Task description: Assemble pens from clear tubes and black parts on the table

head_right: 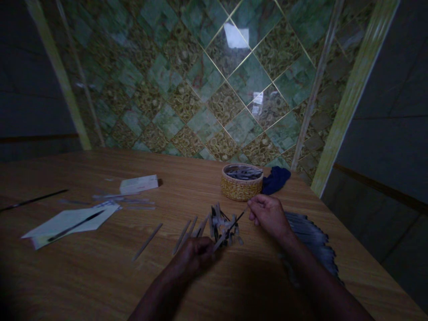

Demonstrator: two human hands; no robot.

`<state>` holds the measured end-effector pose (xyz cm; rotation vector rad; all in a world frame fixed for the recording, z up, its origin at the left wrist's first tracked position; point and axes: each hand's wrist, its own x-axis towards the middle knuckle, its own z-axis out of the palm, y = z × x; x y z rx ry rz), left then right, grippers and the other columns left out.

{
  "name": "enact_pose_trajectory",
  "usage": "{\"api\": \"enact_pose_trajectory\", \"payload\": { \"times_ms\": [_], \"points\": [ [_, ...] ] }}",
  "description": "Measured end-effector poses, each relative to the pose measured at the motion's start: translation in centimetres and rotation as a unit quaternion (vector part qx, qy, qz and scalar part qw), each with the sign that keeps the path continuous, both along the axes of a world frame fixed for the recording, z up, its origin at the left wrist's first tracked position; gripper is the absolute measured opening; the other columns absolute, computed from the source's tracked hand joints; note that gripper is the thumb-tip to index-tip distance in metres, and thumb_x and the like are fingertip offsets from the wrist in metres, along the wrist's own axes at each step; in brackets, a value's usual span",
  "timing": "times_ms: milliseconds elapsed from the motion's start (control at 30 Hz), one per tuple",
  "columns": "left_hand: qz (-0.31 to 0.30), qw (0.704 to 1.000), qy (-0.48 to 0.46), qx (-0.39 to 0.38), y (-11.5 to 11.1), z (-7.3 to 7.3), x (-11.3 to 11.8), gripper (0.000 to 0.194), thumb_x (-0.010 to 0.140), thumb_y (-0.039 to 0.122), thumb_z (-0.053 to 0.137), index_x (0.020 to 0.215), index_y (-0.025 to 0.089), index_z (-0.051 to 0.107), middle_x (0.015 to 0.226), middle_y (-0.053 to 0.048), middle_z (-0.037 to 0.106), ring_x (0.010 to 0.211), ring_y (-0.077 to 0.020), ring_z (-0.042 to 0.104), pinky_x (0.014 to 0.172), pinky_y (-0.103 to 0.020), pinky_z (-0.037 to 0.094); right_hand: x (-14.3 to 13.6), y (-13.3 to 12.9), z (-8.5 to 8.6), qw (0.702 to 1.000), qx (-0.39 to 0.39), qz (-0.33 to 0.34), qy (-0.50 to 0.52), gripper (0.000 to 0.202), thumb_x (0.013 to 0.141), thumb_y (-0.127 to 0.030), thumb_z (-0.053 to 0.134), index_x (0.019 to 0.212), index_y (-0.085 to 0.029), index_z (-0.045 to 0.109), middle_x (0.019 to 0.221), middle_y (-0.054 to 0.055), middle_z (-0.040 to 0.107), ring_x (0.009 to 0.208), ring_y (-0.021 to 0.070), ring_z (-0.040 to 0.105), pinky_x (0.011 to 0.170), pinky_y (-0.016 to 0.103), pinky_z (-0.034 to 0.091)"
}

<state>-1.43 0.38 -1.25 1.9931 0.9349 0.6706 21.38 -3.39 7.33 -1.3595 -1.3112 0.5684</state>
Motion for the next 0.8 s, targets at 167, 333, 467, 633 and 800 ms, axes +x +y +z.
{"api": "enact_pose_trajectory", "payload": {
  "times_ms": [167, 333, 467, 633, 800],
  "points": [
    [-0.026, 0.999, -0.033, -0.022, -0.2, 0.4, 0.1, 0.019, 0.068, 0.026, 0.054, 0.055, 0.02, 0.042, 0.056, 0.003, 0.04, 0.055, -0.0122, 0.037, 0.053, -0.025, 0.026, -0.1, 0.1, -1.2, 0.999, -0.039, 0.02, -0.021, 0.03, 0.074, -0.044, 0.055, 0.06, -0.017, 0.055, 0.045, -0.002, 0.056, 0.034, 0.0077, 0.044, 0.037, 0.019, 0.031],
    [-0.035, 0.996, -0.066, -0.051, -0.5, 0.6, 0.1, 0.016, 0.067, 0.022, 0.055, 0.057, 0.02, 0.043, 0.056, 0.004, 0.04, 0.054, -0.012, 0.038, 0.052, -0.025, 0.026, -2.6, -0.5, -2.0, 0.991, -0.036, 0.094, -0.086, 0.028, 0.077, -0.039, 0.053, 0.06, -0.017, 0.057, 0.046, -0.004, 0.051, 0.041, 0.0085, 0.044, 0.041, 0.019, 0.031],
    [-0.02, 0.991, -0.099, -0.09, -0.1, 0.1, 0.0, 0.015, 0.069, 0.023, 0.057, 0.06, 0.019, 0.047, 0.056, 0.004, 0.039, 0.053, -0.0109, 0.037, 0.05, -0.024, 0.024, -3.2, -0.4, -2.3, 0.986, -0.023, 0.115, -0.119, 0.03, 0.082, -0.039, 0.048, 0.066, -0.016, 0.059, 0.049, -0.004, 0.049, 0.045, 0.0093, 0.045, 0.044, 0.02, 0.031],
    [-0.001, 0.984, -0.137, -0.116, 0.2, -0.2, -0.1, 0.017, 0.07, 0.029, 0.062, 0.063, 0.017, 0.05, 0.055, 0.005, 0.039, 0.049, -0.0089, 0.032, 0.047, -0.023, 0.022, -1.5, 1.3, -4.6, 0.95, -0.097, 0.063, -0.291, 0.021, 0.08, -0.027, 0.05, 0.067, -0.016, 0.063, 0.063, 0.002, 0.062, 0.061, 0.0137, 0.057, 0.054, 0.022, 0.035],
    [0.008, 0.982, -0.142, -0.122, 0.0, 0.1, 0.0, 0.017, 0.068, 0.029, 0.062, 0.063, 0.017, 0.051, 0.055, 0.005, 0.038, 0.05, -0.0088, 0.032, 0.047, -0.023, 0.023, -1.6, 2.3, -8.1, 0.845, -0.224, 0.005, -0.486, 0.02, 0.081, -0.024, 0.048, 0.084, -0.016, 0.066, 0.089, 0.01, 0.069, 0.082, 0.0197, 0.062, 0.063, 0.025, 0.037]
  ]
}}
